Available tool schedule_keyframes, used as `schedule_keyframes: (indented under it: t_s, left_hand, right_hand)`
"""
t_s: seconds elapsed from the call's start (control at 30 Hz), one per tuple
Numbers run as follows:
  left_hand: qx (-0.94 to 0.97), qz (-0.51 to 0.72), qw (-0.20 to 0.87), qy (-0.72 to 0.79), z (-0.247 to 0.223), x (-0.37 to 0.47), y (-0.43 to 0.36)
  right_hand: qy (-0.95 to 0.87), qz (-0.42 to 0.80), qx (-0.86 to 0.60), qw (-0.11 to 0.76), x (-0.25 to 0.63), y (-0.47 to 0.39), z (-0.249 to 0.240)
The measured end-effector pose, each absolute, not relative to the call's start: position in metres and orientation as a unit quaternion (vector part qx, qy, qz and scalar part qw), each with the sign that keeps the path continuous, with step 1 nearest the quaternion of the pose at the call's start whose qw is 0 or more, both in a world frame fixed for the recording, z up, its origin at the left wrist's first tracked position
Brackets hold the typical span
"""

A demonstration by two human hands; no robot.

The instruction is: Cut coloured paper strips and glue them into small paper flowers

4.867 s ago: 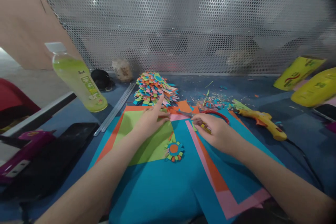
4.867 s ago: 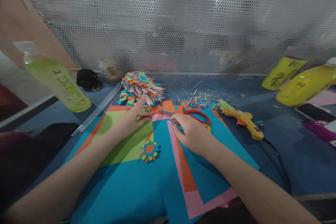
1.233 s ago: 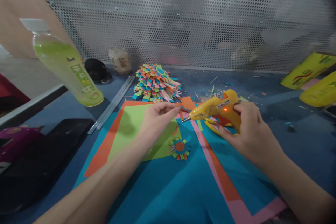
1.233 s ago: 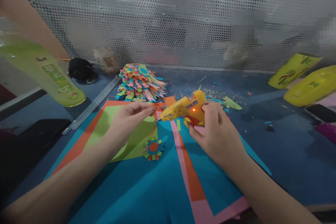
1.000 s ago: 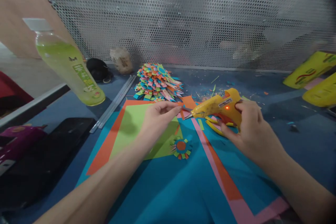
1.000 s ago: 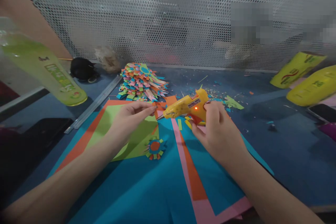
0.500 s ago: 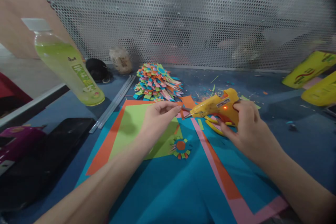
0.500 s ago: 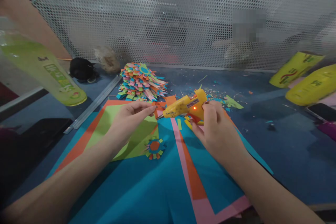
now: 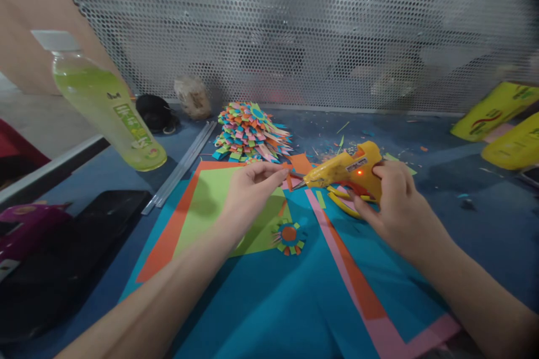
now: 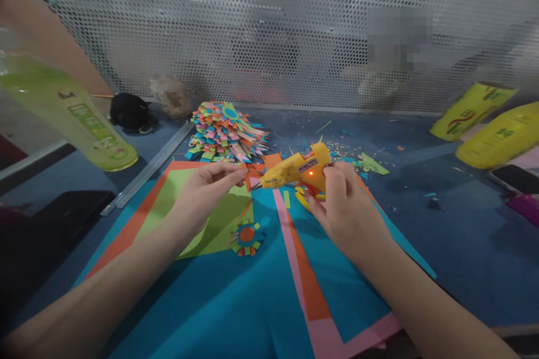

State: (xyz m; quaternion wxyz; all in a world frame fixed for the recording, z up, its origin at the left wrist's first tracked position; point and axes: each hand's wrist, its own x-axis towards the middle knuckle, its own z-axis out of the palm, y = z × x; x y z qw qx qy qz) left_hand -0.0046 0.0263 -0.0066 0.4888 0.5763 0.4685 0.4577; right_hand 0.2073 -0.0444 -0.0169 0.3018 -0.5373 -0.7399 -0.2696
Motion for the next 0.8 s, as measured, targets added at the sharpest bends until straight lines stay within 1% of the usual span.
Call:
schedule_keyframes:
  t_s: [0.43,0.8]
  left_hand:
    - [0.573,0.458,0.486,0.475,-0.0034,-0.0023,0.0248]
    - [0.570,0.467,0.487,0.469,-0.0061,-0.0027,0.0269]
  right_hand:
    - [-0.746,-0.275,-0.530,0.296,0.2057,-0.0453,-0.0163]
    - [-0.739,-0.255,-0.545,0.302,0.2070,-0.0441,-0.0179]
